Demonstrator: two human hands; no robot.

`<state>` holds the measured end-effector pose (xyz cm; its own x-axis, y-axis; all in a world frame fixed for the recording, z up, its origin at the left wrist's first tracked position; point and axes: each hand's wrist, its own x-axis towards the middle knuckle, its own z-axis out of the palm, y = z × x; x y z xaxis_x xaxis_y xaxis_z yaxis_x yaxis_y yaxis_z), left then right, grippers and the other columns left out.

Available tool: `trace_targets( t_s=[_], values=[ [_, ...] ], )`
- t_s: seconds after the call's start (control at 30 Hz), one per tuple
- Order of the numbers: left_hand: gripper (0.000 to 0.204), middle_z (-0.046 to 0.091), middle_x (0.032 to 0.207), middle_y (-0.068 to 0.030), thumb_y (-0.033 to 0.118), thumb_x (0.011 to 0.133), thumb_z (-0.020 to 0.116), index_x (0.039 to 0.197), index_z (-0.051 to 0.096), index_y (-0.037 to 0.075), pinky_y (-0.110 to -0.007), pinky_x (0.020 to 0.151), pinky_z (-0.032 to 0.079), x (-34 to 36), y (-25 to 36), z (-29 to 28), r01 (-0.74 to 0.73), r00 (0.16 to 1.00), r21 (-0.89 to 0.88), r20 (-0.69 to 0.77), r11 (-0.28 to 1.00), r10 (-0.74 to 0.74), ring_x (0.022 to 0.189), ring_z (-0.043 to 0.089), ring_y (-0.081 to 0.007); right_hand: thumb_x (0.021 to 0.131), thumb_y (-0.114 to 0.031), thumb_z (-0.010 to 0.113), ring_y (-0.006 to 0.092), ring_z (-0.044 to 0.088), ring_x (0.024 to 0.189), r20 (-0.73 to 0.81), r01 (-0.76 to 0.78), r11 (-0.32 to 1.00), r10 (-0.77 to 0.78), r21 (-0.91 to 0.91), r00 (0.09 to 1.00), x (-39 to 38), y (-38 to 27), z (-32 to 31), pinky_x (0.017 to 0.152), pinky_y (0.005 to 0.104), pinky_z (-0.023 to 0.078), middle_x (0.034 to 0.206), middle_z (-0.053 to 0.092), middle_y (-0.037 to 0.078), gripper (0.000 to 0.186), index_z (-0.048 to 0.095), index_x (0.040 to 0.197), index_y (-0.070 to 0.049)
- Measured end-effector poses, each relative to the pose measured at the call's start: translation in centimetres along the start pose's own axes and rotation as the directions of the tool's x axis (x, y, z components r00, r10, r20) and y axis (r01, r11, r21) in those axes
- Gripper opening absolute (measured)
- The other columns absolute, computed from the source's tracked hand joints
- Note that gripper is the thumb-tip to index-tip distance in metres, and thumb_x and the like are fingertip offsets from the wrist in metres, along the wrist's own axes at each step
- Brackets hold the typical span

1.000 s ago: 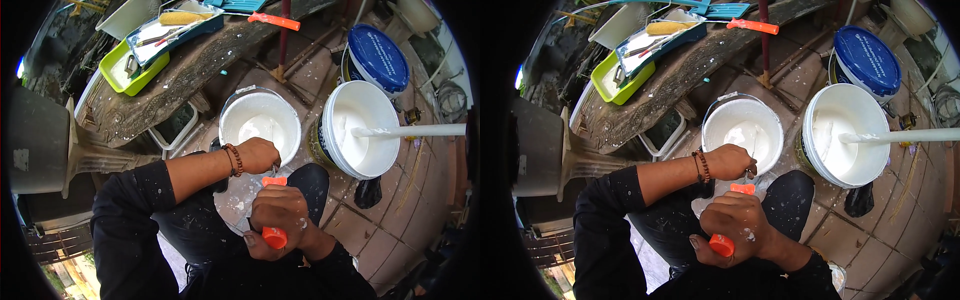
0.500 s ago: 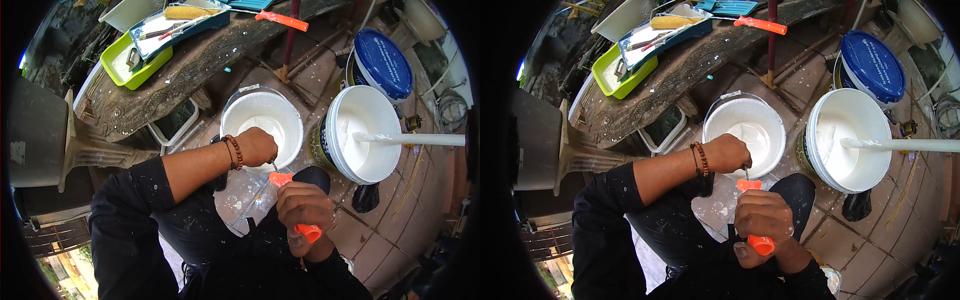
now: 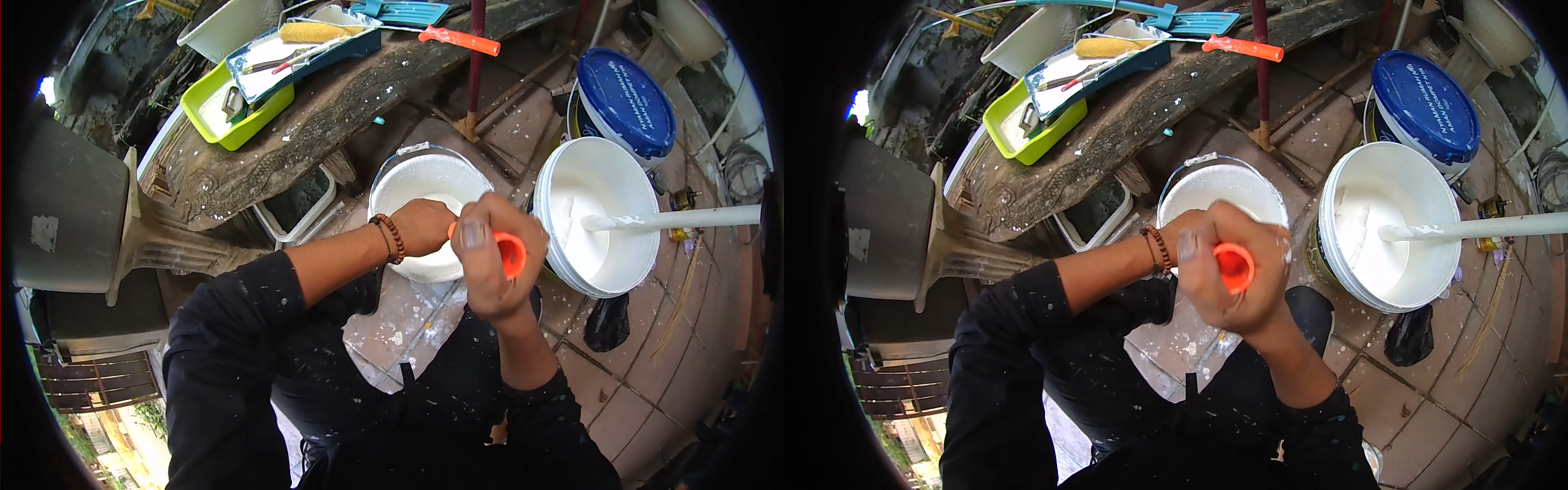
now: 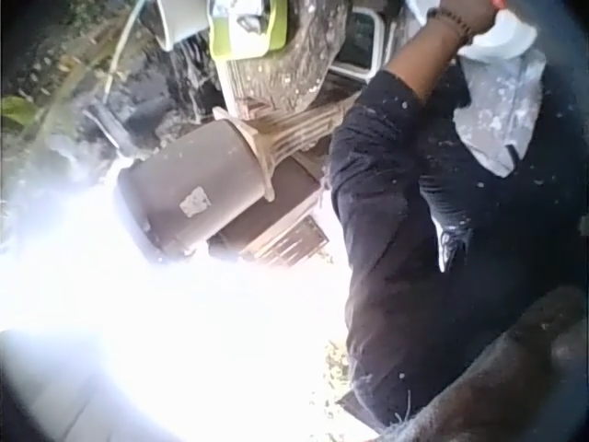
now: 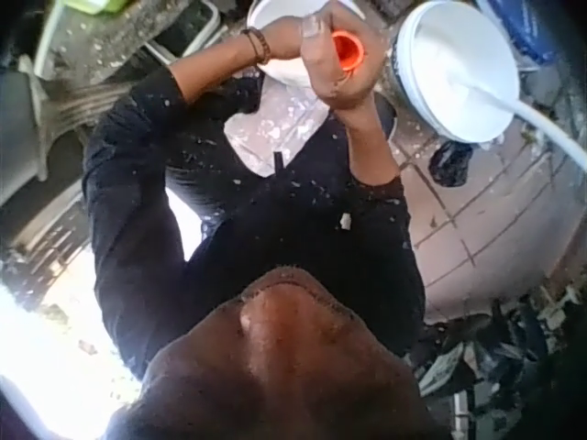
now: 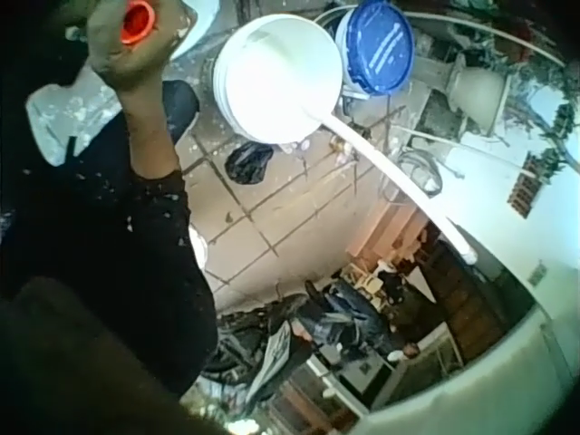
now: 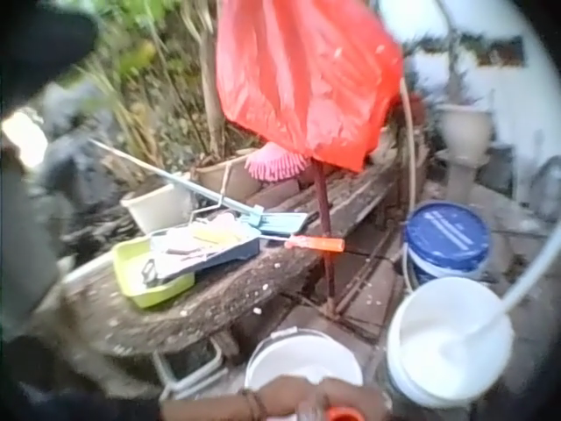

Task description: The person is mixing white paint in buckets using a stirring stick and a brush on a patio floor.

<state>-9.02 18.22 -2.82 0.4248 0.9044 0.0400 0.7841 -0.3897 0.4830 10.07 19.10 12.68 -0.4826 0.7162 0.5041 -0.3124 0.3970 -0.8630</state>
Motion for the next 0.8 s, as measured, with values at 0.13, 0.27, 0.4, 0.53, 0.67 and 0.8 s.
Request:
trace_targets(
  t_s=[0.13, 0.27, 0.4, 0.53, 0.67, 0.8],
  values=[
    [0.017, 0.076, 0.094, -0.0187, 0.020, 0.092, 0.062, 0.092, 0.075, 0.009, -0.050, 0.085, 0.056, 2.4, 0.0, -0.1, 0.026, 0.997, -0.193, -0.070, 0.981, -0.041, 0.096, 0.071, -0.0402, 0.100, -0.022, 0.057, 0.0064, 0.042, 0.058, -0.051, -0.069, 0.997, 0.070, 0.018, 0.996, 1.2, 1.2, -1.8, 0.052, 0.0247, 0.032, 0.062, 0.052, 0.001, 0.035, 0.049, 0.073, -0.002],
    [0.018, 0.077, 0.100, -0.0182, 0.024, 0.095, 0.064, 0.099, 0.075, 0.011, -0.049, 0.086, 0.056, 4.2, -2.7, 0.6, -0.065, 0.997, -0.190, 0.019, 0.980, 0.070, 0.098, 0.072, -0.0391, 0.101, -0.025, 0.055, 0.0065, 0.040, 0.056, -0.083, -0.046, 0.998, 0.049, 0.045, 0.995, 2.0, 1.6, -1.9, 0.051, 0.0251, 0.031, 0.060, 0.048, 0.000, 0.038, 0.048, 0.071, -0.004],
    [0.021, 0.076, 0.098, -0.0172, 0.028, 0.097, 0.067, 0.104, 0.077, 0.011, -0.050, 0.085, 0.055, 6.1, -1.2, -2.0, 0.014, 0.964, 0.090, 0.263, 0.996, -0.037, 0.097, 0.072, -0.0382, 0.104, -0.026, 0.052, 0.0079, 0.039, 0.052, -0.116, -0.020, 0.998, 0.027, 0.059, 0.993, 3.0, 2.5, -2.8, 0.050, 0.0261, 0.029, 0.057, 0.044, 0.002, 0.041, 0.044, 0.069, -0.006],
    [0.021, 0.076, 0.098, -0.0174, 0.028, 0.096, 0.068, 0.104, 0.077, 0.010, -0.049, 0.084, 0.055, 6.4, -1.4, -3.5, 0.032, 0.960, 0.092, 0.275, 0.995, -0.056, 0.097, 0.072, -0.0377, 0.107, -0.032, 0.051, 0.0082, 0.036, 0.050, -0.102, -0.050, 0.997, 0.056, 0.064, 0.993, 5.1, 2.7, -1.9, 0.049, 0.0266, 0.029, 0.056, 0.041, 0.002, 0.046, 0.042, 0.069, -0.008],
    [0.021, 0.076, 0.097, -0.0168, 0.027, 0.096, 0.067, 0.104, 0.078, 0.011, -0.049, 0.082, 0.054, 5.6, -3.9, -4.3, -0.052, 0.970, 0.087, 0.242, 0.995, 0.029, 0.096, 0.071, -0.0373, 0.107, -0.034, 0.052, 0.0090, 0.037, 0.050, -0.071, -0.077, 0.997, 0.077, 0.004, 0.995, 7.0, 3.1, 0.5, 0.049, 0.0269, 0.029, 0.056, 0.042, 0.003, 0.046, 0.043, 0.070, -0.008],
    [0.022, 0.075, 0.105, -0.0179, 0.025, 0.099, 0.066, 0.111, 0.074, 0.008, -0.050, 0.083, 0.058, 4.7, -4.5, -6.7, -0.080, 0.955, 0.082, 0.291, 0.993, 0.053, 0.097, 0.072, -0.0405, 0.106, -0.038, 0.052, 0.0101, 0.038, 0.051, -0.053, -0.143, 0.989, 0.144, 0.025, 0.988, 9.1, 3.4, 3.3, 0.051, 0.0281, 0.031, 0.056, 0.043, 0.004, 0.047, 0.044, 0.071, -0.007]
  ],
)
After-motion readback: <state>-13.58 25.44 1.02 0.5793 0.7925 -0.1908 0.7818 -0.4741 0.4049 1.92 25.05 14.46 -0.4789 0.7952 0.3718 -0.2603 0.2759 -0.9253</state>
